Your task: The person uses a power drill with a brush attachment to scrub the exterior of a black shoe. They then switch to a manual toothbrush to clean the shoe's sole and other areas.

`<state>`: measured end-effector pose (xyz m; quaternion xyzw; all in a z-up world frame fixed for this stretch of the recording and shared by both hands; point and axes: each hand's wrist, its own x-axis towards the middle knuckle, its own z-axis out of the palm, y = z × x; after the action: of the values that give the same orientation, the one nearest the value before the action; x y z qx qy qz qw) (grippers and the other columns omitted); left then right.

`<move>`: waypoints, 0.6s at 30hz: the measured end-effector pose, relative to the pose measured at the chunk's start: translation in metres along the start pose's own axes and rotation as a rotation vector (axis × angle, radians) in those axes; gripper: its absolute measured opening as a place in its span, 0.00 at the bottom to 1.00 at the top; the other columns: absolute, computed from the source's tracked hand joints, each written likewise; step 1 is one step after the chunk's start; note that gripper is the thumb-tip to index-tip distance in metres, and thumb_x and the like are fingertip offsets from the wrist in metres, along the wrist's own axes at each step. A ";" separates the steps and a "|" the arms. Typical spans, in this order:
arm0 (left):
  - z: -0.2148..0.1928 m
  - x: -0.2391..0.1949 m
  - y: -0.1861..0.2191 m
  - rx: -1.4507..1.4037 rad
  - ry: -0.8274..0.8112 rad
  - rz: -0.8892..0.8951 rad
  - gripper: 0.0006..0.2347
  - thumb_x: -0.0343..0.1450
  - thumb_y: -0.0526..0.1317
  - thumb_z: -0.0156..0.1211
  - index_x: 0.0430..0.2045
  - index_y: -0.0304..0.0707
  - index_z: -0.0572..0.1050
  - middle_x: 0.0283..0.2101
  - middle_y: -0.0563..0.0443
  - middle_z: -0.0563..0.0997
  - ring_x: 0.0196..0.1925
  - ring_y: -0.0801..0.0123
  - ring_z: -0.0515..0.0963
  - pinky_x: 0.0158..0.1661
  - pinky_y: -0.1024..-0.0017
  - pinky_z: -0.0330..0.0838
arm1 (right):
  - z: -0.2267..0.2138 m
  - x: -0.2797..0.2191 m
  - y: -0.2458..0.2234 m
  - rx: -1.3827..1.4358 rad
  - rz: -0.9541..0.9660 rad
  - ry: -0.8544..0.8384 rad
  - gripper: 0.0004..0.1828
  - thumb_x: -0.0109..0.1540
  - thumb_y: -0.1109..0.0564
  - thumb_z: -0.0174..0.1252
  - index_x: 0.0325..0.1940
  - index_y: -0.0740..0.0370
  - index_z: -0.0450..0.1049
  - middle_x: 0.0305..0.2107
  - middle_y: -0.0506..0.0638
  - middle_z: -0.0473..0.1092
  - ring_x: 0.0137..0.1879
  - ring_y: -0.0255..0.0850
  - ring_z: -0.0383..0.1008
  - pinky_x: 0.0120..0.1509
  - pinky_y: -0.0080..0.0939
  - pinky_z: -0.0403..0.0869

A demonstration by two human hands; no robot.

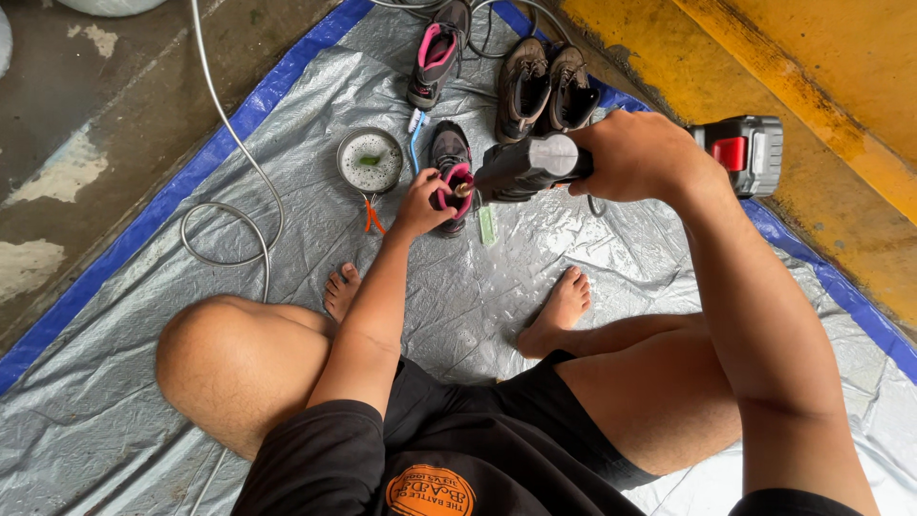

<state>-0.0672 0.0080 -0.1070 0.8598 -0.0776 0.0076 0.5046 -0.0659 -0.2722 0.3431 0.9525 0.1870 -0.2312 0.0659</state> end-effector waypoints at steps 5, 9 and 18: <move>-0.003 -0.001 0.033 0.053 0.046 0.073 0.21 0.58 0.45 0.80 0.42 0.43 0.80 0.70 0.42 0.75 0.64 0.32 0.78 0.63 0.43 0.74 | -0.006 -0.006 -0.004 -0.078 0.000 0.016 0.22 0.61 0.36 0.69 0.53 0.45 0.84 0.36 0.56 0.84 0.49 0.60 0.86 0.59 0.57 0.81; 0.023 0.025 -0.011 0.099 0.257 -0.004 0.15 0.63 0.37 0.76 0.36 0.46 0.74 0.48 0.45 0.85 0.53 0.42 0.85 0.54 0.48 0.79 | 0.003 -0.003 0.002 -0.050 0.004 0.032 0.21 0.63 0.36 0.70 0.54 0.45 0.84 0.37 0.55 0.84 0.49 0.58 0.87 0.59 0.55 0.82; 0.028 0.071 -0.028 0.212 0.180 -0.456 0.17 0.70 0.50 0.69 0.48 0.57 0.68 0.40 0.56 0.86 0.50 0.54 0.88 0.53 0.53 0.82 | 0.052 0.040 0.001 0.035 -0.051 0.021 0.26 0.61 0.38 0.69 0.60 0.46 0.81 0.40 0.60 0.83 0.52 0.62 0.85 0.60 0.61 0.82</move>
<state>0.0049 -0.0121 -0.1385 0.8991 0.1645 -0.0216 0.4052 -0.0542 -0.2707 0.2786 0.9508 0.2081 -0.2260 0.0411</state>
